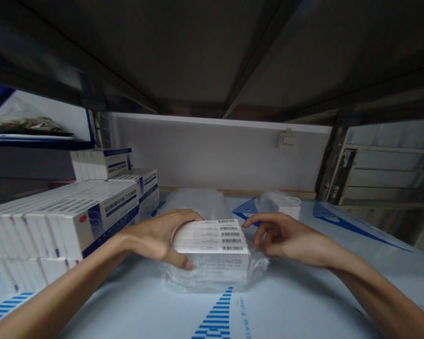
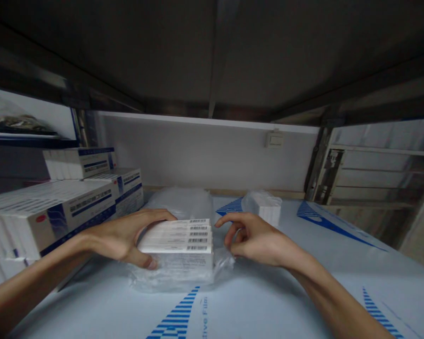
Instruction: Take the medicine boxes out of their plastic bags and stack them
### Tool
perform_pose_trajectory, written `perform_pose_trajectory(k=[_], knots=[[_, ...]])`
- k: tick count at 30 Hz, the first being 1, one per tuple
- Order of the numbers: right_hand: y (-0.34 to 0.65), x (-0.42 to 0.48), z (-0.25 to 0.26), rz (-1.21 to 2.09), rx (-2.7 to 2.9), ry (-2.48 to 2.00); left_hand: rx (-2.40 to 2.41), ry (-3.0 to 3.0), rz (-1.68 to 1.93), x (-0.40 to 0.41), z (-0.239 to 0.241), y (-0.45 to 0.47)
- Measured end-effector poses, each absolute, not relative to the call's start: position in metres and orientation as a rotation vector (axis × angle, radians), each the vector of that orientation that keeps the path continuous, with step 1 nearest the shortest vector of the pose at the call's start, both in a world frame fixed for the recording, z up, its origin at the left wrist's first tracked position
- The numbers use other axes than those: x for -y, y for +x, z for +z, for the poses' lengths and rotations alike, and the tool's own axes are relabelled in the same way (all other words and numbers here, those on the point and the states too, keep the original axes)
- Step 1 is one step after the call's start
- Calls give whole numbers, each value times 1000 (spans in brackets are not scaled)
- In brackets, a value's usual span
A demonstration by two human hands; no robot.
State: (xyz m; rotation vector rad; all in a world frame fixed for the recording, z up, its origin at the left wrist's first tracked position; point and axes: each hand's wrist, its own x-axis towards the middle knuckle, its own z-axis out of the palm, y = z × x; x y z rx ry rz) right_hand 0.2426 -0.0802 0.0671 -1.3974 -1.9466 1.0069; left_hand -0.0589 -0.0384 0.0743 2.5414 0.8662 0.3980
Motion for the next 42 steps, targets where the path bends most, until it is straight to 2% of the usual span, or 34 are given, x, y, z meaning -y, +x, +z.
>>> perform_pose_trajectory(k=[5, 9, 15, 23, 28, 37, 42], knots=[[248, 74, 73, 931, 1971, -1400, -790, 2613, 385, 36, 75, -57], [244, 73, 57, 1057, 2166, -1391, -764, 2622, 421, 34, 72, -59], [245, 65, 52, 1171, 1975, -1334, -705, 2638, 434, 33, 70, -61], [238, 72, 59, 958, 2157, -1432, -699, 2637, 479, 32, 69, -62], [239, 70, 51, 1049, 2095, -1420, -711, 2653, 470, 34, 69, -62], [252, 63, 69, 1254, 1845, -1166, -682, 2665, 459, 34, 66, -62], [249, 72, 63, 1284, 2078, -1187, -737, 2673, 538, 33, 63, -61]])
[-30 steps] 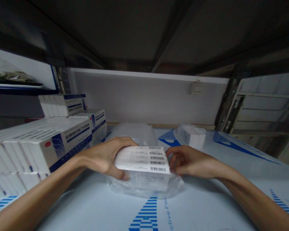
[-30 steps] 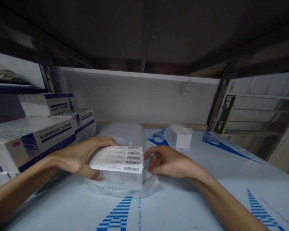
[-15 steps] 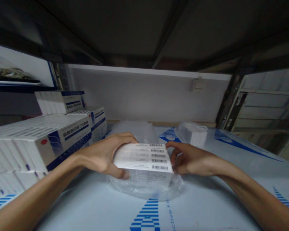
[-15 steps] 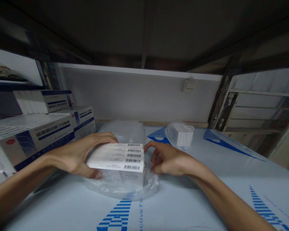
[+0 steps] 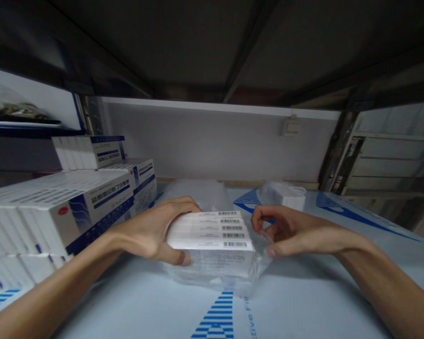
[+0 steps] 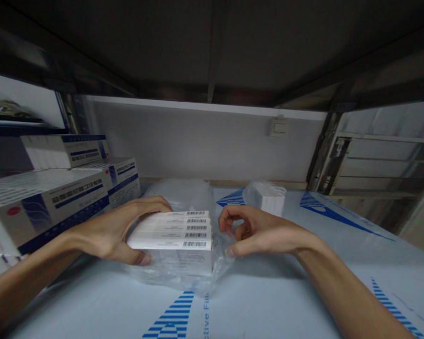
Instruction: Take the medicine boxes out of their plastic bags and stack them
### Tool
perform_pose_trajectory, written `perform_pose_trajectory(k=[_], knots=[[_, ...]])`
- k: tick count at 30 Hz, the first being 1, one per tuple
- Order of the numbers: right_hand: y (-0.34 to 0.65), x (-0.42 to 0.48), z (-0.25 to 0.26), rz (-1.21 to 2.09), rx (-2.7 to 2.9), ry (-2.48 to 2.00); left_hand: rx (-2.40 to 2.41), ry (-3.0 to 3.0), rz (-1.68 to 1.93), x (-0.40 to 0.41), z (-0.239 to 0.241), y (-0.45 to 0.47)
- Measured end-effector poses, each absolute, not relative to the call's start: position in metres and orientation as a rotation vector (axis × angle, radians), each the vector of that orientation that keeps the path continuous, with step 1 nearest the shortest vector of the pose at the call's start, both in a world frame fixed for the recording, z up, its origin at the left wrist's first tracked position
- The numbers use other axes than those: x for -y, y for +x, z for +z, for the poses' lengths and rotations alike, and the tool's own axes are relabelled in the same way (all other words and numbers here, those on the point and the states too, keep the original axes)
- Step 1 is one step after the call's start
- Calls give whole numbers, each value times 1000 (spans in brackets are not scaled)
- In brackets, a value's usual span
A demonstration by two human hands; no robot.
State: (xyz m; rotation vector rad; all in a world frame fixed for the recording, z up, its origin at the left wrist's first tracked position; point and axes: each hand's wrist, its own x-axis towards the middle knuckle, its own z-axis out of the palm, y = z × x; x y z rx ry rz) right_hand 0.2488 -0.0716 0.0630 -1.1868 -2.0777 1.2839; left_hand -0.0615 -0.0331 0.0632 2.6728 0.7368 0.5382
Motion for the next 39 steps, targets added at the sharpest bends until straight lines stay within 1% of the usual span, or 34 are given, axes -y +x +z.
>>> perform_pose_trajectory(k=[4, 9, 13, 16, 19, 24, 30, 32, 36, 39], knots=[[248, 73, 53, 1143, 2084, -1410, -733, 2674, 574, 32, 61, -61], [252, 78, 58, 1164, 2299, -1447, -747, 2659, 589, 31, 62, -61], [256, 85, 60, 826, 2530, -1355, -740, 2644, 596, 32, 63, -62], [258, 88, 61, 764, 2666, -1180, -756, 2647, 601, 32, 62, -62], [257, 91, 67, 755, 2618, -1068, -761, 2671, 598, 31, 61, -62], [249, 92, 74, 402, 2447, -981, -758, 2675, 585, 33, 61, -62], [245, 90, 67, 155, 2328, -933, -745, 2698, 575, 35, 59, -60], [244, 89, 66, 168, 2289, -897, -753, 2683, 585, 35, 60, -60], [244, 86, 63, 407, 2218, -891, -772, 2637, 565, 35, 63, -62], [244, 83, 61, 390, 2159, -954, -788, 2625, 534, 36, 64, -62]])
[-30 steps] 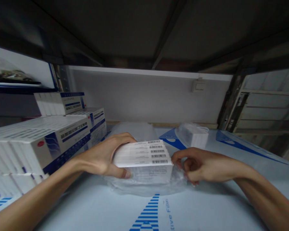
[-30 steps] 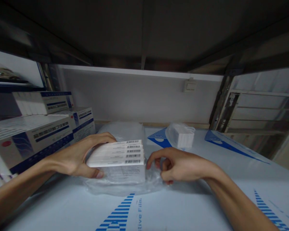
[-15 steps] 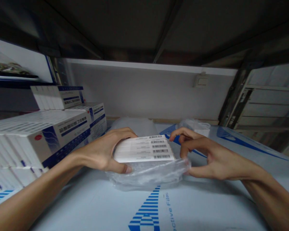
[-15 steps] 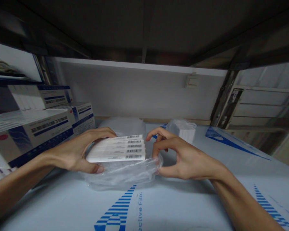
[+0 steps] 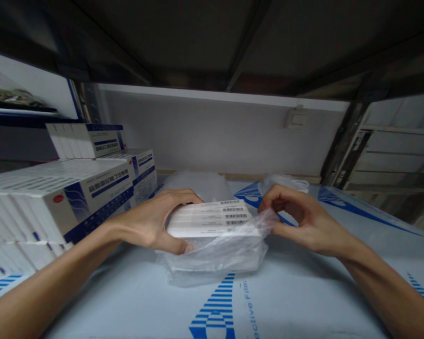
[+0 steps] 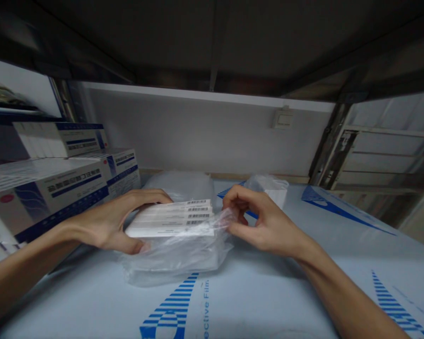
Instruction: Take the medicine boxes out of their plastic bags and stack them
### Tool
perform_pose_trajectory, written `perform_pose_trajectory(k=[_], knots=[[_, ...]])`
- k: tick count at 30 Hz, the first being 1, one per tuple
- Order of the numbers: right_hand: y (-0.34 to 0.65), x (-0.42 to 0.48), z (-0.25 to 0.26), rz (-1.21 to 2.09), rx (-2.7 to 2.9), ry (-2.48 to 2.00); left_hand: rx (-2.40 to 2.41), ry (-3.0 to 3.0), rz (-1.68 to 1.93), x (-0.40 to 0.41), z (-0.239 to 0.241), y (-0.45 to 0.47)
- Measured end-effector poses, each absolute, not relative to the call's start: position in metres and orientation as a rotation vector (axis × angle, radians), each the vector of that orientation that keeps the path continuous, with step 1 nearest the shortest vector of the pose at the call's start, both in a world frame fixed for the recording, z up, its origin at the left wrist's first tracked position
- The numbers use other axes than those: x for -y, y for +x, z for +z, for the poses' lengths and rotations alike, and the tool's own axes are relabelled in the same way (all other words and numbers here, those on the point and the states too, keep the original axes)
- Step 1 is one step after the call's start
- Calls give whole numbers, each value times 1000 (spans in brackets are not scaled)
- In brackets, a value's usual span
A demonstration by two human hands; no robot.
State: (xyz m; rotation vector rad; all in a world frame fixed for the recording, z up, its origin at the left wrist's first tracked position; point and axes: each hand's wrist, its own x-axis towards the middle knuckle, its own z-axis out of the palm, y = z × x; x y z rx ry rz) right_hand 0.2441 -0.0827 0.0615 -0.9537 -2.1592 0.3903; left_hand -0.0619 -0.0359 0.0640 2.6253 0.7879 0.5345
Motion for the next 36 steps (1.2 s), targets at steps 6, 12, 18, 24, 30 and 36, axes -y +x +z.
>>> perform_pose_trajectory(k=[6, 12, 18, 24, 30, 36], knots=[[245, 82, 62, 358, 2317, -931, -697, 2703, 495, 38, 61, -59], [248, 77, 60, 83, 2384, -910, -679, 2699, 641, 40, 62, -59], [245, 75, 54, -95, 2123, -836, -586, 2674, 692, 40, 63, -61], [245, 85, 57, 90, 2273, -787, -529, 2523, 876, 35, 73, -73], [250, 90, 68, 324, 2485, -719, -424, 2676, 568, 47, 76, -78], [254, 93, 76, 807, 2465, -590, -583, 2807, 474, 61, 83, -91]])
